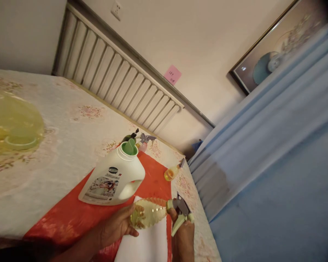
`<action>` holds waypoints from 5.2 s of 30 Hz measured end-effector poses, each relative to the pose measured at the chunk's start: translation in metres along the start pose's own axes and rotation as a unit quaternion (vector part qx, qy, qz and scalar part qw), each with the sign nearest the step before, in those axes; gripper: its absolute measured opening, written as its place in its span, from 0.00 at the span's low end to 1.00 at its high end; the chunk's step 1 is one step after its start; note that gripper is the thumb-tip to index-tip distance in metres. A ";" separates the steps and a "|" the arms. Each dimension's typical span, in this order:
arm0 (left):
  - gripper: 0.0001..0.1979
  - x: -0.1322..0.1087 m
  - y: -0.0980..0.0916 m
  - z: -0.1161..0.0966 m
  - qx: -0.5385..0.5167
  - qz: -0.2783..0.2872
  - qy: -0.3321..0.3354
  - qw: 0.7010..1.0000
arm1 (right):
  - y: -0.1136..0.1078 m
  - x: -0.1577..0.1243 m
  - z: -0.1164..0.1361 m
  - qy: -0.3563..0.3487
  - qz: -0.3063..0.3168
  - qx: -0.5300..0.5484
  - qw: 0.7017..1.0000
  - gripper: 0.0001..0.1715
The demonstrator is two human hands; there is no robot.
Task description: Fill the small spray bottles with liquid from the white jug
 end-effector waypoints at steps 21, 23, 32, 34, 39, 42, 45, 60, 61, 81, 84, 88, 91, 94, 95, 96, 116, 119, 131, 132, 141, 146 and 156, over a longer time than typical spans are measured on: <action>0.25 -0.006 0.002 -0.003 0.068 -0.004 -0.029 0.997 | -0.002 0.002 0.005 0.010 -0.020 -0.010 1.000 0.22; 0.23 -0.004 -0.002 0.000 0.038 -0.003 -0.029 0.999 | -0.002 0.001 0.011 0.009 -0.026 -0.033 0.999 0.20; 0.23 0.003 -0.005 0.001 -0.015 -0.040 -0.025 0.999 | 0.005 -0.001 0.025 -0.005 0.014 -0.049 0.999 0.17; 0.25 0.003 -0.005 0.002 -0.008 -0.031 -0.033 0.999 | 0.005 -0.001 0.022 -0.010 0.018 -0.052 0.998 0.17; 0.25 -0.005 0.002 -0.002 0.055 0.015 -0.017 0.998 | 0.002 -0.001 0.013 -0.004 -0.005 -0.030 1.000 0.20; 0.24 -0.008 0.004 -0.004 0.081 0.025 -0.019 0.996 | 0.000 -0.001 0.014 -0.004 -0.010 -0.026 1.000 0.22; 0.22 -0.007 0.001 -0.003 0.076 0.014 -0.021 0.997 | -0.001 -0.002 0.015 -0.010 -0.013 -0.024 1.000 0.22; 0.15 -0.006 0.002 -0.003 0.027 0.006 -0.010 1.000 | -0.001 -0.001 0.001 0.006 -0.012 0.014 1.000 0.23; 0.15 -0.006 0.002 -0.003 0.023 0.008 -0.012 1.000 | -0.002 -0.001 -0.001 0.005 -0.009 0.018 1.000 0.23; 0.19 -0.006 0.001 -0.006 -0.044 -0.008 -0.021 0.999 | -0.002 -0.007 0.005 0.043 0.072 0.217 0.973 0.19; 0.17 -0.006 0.001 -0.007 -0.049 -0.012 -0.018 0.999 | -0.004 -0.008 0.007 0.053 0.093 0.233 0.967 0.20; 0.17 -0.004 -0.002 -0.005 -0.050 -0.014 -0.018 0.998 | -0.008 -0.009 0.005 0.036 0.080 0.251 0.964 0.20; 0.17 -0.003 -0.004 -0.003 -0.050 -0.017 -0.019 0.998 | -0.008 -0.007 0.001 0.019 0.069 0.244 0.967 0.15; 0.17 -0.003 -0.004 -0.004 -0.052 -0.013 -0.018 0.998 | -0.007 -0.005 -0.003 0.021 0.065 0.229 0.971 0.16; 0.17 -0.003 -0.004 -0.004 -0.052 -0.011 -0.017 0.998 | -0.007 -0.004 -0.003 0.020 0.062 0.226 0.972 0.17; 0.17 -0.003 -0.003 -0.005 -0.052 -0.007 -0.018 0.998 | -0.007 -0.003 -0.002 0.016 0.061 0.224 0.973 0.18; 0.22 -0.006 -0.002 -0.001 -0.030 0.025 -0.035 0.999 | -0.015 0.004 -0.006 -0.042 -0.007 0.258 0.965 0.24; 0.22 -0.005 -0.002 -0.001 -0.032 0.027 -0.038 0.998 | -0.016 0.005 -0.006 -0.050 -0.012 0.259 0.965 0.24; 0.21 -0.006 -0.003 0.000 -0.030 0.007 -0.042 0.999 | -0.041 0.019 -0.011 -0.071 0.019 0.045 0.996 0.24; 0.20 -0.006 -0.003 0.000 -0.027 0.007 -0.043 0.999 | -0.043 0.021 -0.010 -0.078 0.025 0.020 0.996 0.24; 0.20 -0.005 -0.002 -0.002 -0.009 0.006 -0.044 0.999 | -0.049 0.027 -0.007 -0.205 0.067 -0.156 0.964 0.20; 0.20 -0.004 -0.004 -0.003 0.000 -0.001 -0.038 0.999 | -0.046 0.027 -0.002 -0.304 0.092 -0.239 0.918 0.17; 0.19 -0.004 -0.004 -0.003 0.015 -0.007 -0.026 1.000 | -0.046 0.026 0.010 -0.327 0.086 -0.296 0.894 0.17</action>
Point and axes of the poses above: each hand's wrist, its own x-axis towards the middle knuckle, its own y-axis out of the palm, z = x × y, the point moved 3 cm from there along x, towards the middle knuckle, and after that the axes turned 12 degrees about -y, right-handed, at the moved point
